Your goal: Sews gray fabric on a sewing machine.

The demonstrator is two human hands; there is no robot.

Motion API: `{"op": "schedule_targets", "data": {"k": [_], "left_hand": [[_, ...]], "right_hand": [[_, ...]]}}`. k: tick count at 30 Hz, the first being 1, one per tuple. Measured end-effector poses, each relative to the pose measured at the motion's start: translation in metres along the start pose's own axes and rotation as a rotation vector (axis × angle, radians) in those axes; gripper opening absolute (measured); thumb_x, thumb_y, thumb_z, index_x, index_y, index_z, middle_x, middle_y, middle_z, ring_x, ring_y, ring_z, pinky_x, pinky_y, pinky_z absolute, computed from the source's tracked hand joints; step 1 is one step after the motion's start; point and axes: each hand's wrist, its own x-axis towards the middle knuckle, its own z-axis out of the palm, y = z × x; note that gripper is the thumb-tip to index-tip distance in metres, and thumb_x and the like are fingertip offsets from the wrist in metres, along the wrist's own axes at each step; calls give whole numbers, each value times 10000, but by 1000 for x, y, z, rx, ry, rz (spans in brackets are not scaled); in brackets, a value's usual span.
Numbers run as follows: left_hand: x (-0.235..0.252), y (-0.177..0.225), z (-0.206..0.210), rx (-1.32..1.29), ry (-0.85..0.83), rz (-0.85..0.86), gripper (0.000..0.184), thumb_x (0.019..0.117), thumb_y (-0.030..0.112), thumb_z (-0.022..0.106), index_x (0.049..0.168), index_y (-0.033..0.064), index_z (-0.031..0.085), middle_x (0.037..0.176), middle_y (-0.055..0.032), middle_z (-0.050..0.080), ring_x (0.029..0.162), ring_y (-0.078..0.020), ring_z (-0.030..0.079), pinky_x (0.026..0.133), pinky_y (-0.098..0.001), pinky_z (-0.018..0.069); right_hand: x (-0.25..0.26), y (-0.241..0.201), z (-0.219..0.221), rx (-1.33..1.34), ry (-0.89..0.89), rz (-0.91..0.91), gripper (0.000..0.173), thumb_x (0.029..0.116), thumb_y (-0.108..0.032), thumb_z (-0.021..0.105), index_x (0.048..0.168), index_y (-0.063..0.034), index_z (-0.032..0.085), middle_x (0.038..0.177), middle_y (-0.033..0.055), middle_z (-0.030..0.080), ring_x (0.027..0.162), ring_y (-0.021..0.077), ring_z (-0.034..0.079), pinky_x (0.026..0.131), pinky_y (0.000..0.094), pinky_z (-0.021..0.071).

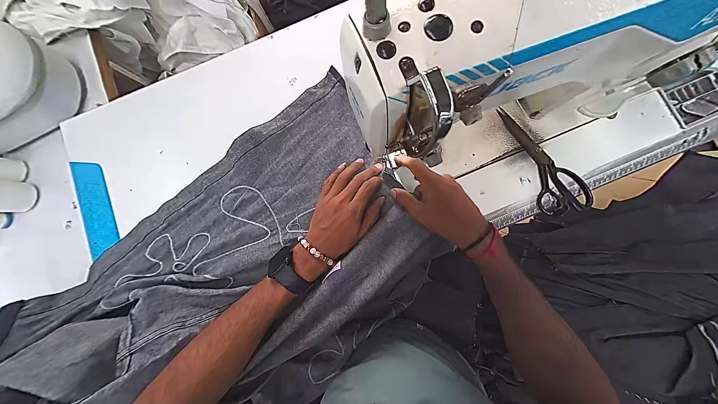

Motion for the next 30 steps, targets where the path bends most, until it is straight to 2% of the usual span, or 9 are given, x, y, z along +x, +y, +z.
{"op": "schedule_targets", "data": {"k": [4,7,9,13,16,19,21,24,30], "left_hand": [[-1,-5,-1,-6,-23,4,413,1054,380,474,1378,190,647,1545,-22,525,1499,-261,386,1249,-497,272],[-4,-3,3,5,-18,32,397,1057,385,472,1405,296,642,1562,-48,501,1507,-310,360,1246,-548,254],[-5,1,5,5,1,39,383,1053,381,492,1393,314,654,1552,-62,513,1501,-346,361,1234,-580,256],[7,5,-2,-11,43,-15,322,1041,340,511,1252,195,706,1399,-39,638,1380,-288,515,1110,-512,410],[20,-5,-10,56,37,21,348,1043,302,521,1321,185,692,1342,-52,663,1241,-271,603,987,-487,464],[20,-15,-9,103,52,98,320,1036,289,545,1281,198,731,1323,-27,682,1235,-259,605,1013,-471,450],[19,-18,-9,104,56,114,317,1038,287,550,1281,198,732,1323,-30,683,1240,-259,601,1028,-466,443],[19,-18,-7,95,76,122,307,1038,286,554,1260,181,739,1314,-43,687,1227,-268,608,1023,-468,442],[19,-19,-5,92,94,114,294,1039,295,555,1219,172,752,1296,-26,701,1224,-244,618,1018,-455,448]], "right_hand": [[-16,-2,-10,-84,-6,69,477,960,-528,642,1271,-168,602,656,51,604,568,260,613,513,488,509],[-69,20,-1,-52,69,-63,546,966,-469,639,1409,-153,590,681,18,652,540,190,603,501,439,523],[-110,22,12,-69,77,-246,320,965,-245,610,1255,-131,687,838,32,729,574,174,658,472,405,543],[-154,4,67,-300,-32,-460,165,948,-72,569,891,-149,704,875,62,630,576,182,587,431,311,467],[-148,-1,81,-409,-213,-364,138,903,-66,627,931,-132,744,962,98,688,610,228,655,440,362,526],[-126,-14,47,-224,-545,-285,145,934,-178,653,1039,-129,739,960,115,716,813,302,718,604,513,582],[-107,-19,28,-62,-226,-288,188,992,-253,576,971,-152,734,823,32,700,720,201,706,565,433,577],[-56,-23,19,-32,298,-124,240,1030,-175,545,1132,-79,739,915,62,711,711,169,685,596,360,582],[-11,-28,37,-54,410,130,240,1017,-376,620,1071,-194,766,811,-15,707,634,169,640,538,421,498]]}}
